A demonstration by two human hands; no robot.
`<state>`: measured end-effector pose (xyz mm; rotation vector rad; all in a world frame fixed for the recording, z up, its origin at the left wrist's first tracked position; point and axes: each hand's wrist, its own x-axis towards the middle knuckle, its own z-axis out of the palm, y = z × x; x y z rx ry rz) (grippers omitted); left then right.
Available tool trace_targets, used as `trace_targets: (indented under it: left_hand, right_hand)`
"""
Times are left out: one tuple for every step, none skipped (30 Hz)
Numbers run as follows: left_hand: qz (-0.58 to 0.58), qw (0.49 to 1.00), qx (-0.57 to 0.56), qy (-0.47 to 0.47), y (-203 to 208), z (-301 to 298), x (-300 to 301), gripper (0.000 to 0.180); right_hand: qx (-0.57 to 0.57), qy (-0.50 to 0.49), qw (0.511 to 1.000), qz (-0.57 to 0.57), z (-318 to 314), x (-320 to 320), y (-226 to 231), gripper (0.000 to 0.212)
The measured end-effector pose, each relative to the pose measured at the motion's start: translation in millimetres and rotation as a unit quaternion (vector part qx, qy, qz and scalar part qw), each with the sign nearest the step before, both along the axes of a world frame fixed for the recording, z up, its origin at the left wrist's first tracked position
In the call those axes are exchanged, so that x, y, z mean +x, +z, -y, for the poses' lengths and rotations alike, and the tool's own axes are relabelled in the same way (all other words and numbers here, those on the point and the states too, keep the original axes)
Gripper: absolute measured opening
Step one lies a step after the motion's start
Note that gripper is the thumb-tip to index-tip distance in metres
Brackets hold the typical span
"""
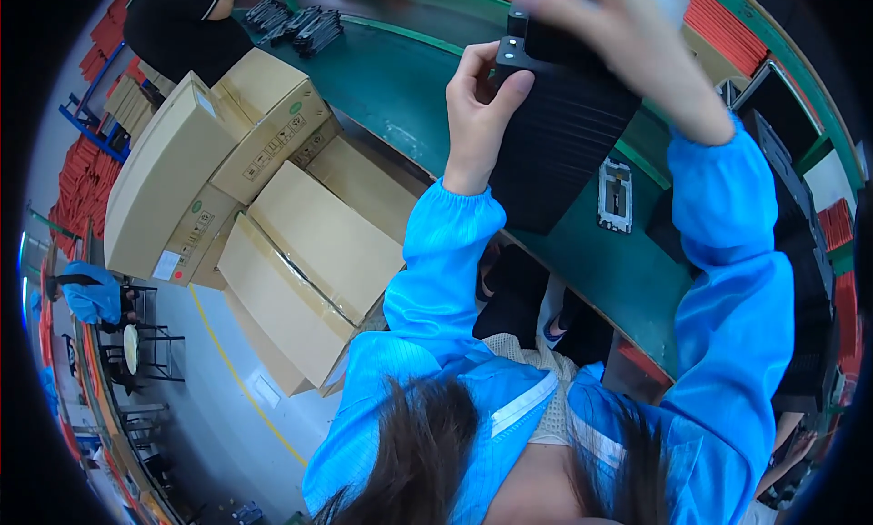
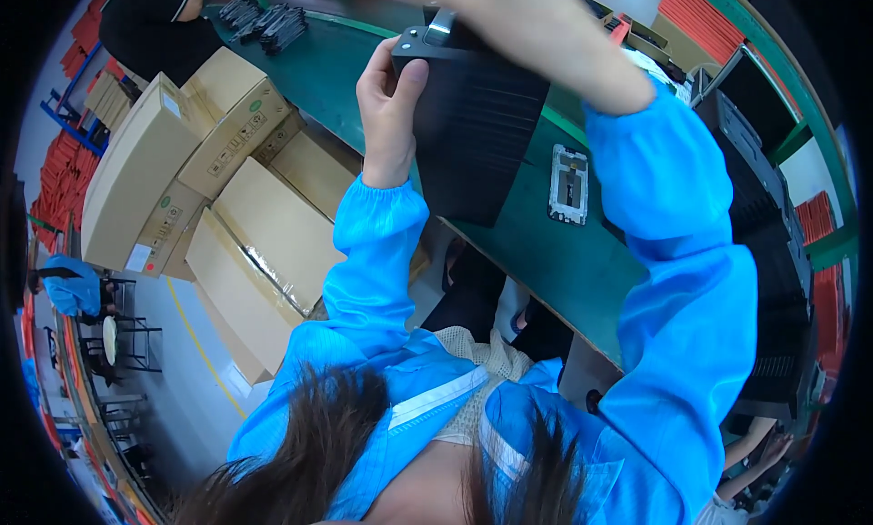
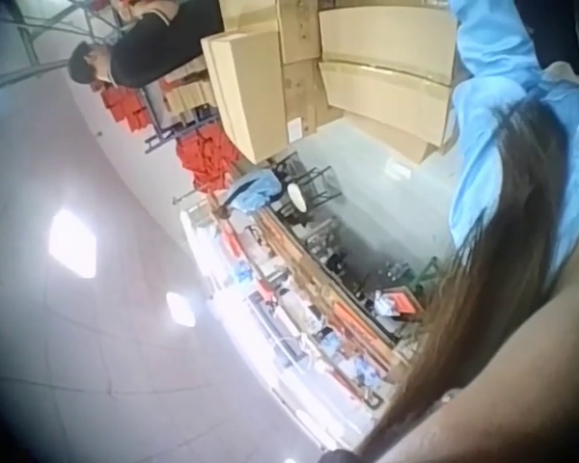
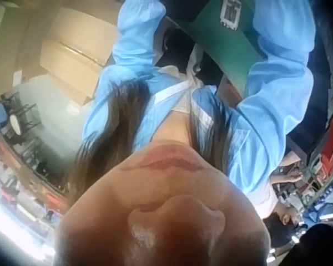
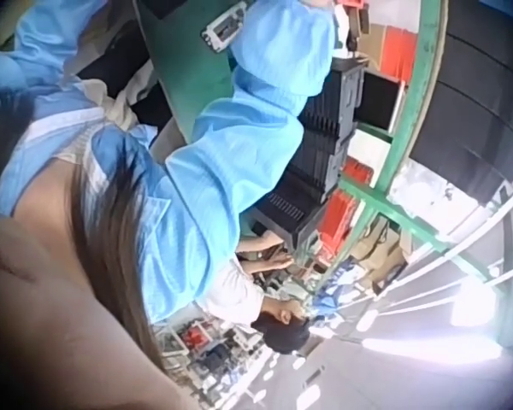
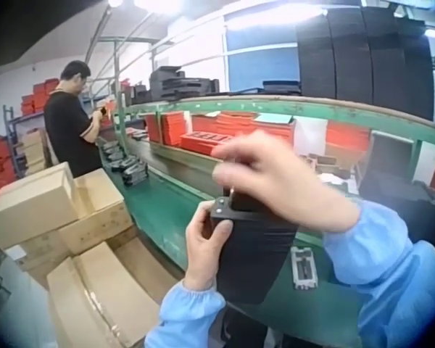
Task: Assembling small electronic components into black plastic housings on a production line.
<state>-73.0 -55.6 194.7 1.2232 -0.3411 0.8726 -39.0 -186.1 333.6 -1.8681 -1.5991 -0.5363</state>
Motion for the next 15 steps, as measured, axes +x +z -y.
trace_targets:
  left_hand:
    - [-0.004, 1.0, 0.002, 0.0, 0.0, -0.3, -0.1, 0.036]
    - [-0.008, 1.0, 0.003, 0.001, 0.0, -0.8, -0.4, 0.037]
    - [-0.013, 1.0, 0.005, 0.003, -0.1, -1.5, -1.4, 0.038]
    - [-0.013, 1.0, 0.006, 0.002, -0.4, -1.3, -1.7, 0.038]
    - [-0.018, 1.0, 0.006, 0.005, -1.0, -1.5, -3.0, 0.039]
    - [-0.022, 1.0, 0.007, 0.01, -1.7, -1.8, -3.8, 0.041]
    - [-0.027, 0.999, 0.006, 0.016, -2.7, -3.1, -4.7, 0.043]
    - [-0.027, 0.999, 0.006, 0.021, -4.8, -3.4, -4.5, 0.043]
    - [-0.005, 0.999, -0.002, 0.04, -4.0, 1.8, -1.4, 0.045]
    - [0.017, 0.998, -0.01, 0.06, -3.0, 6.2, 1.3, 0.047]
    - [0.039, 0.996, -0.019, 0.08, -0.8, 7.5, 2.1, 0.05]
    - [0.039, 0.995, -0.02, 0.089, -0.7, 0.8, 1.3, 0.05]
    - [0.062, 0.985, -0.012, 0.158, 0.8, -7.1, 2.0, 0.051]
    - [0.084, 0.971, -0.003, 0.224, 3.2, -15.3, 2.9, 0.053]
    - [0.106, 0.951, 0.006, 0.289, 6.0, -22.7, 3.0, 0.055]
  right_hand:
    - [0.043, 0.013, 0.998, -0.039, 4.0, 3.5, 8.4, 0.035]
    - [0.086, 0.026, 0.993, -0.079, 6.6, 7.5, 17.3, 0.036]
    - [0.128, 0.041, 0.984, -0.119, 5.4, 11.0, 23.1, 0.037]
    - [0.129, 0.04, 0.984, -0.119, 2.6, 15.2, 25.5, 0.037]
    - [0.121, 0.05, 0.981, -0.144, -2.4, 20.2, 27.7, 0.038]
    - [0.113, 0.062, 0.977, -0.168, -8.5, 23.0, 30.3, 0.039]
    - [0.104, 0.076, 0.973, -0.193, -14.2, 23.0, 31.9, 0.04]
    - [0.103, 0.08, 0.972, -0.194, -20.7, 21.6, 34.6, 0.04]
    - [0.095, 0.068, 0.966, -0.229, -25.6, 14.0, 45.7, 0.04]
    - [0.087, 0.057, 0.959, -0.264, -30.5, 6.0, 57.3, 0.04]
    - [0.078, 0.045, 0.95, -0.299, -32.7, 0.3, 66.7, 0.04]
    - [0.074, 0.054, 0.95, -0.3, -37.4, 0.5, 70.7, 0.04]
    - [0.013, 0.119, 0.933, -0.341, -41.2, 3.7, 75.3, 0.039]
    - [-0.049, 0.182, 0.907, -0.378, -45.3, 8.2, 79.6, 0.039]
    - [-0.11, 0.242, 0.872, -0.411, -51.3, 12.4, 82.8, 0.039]
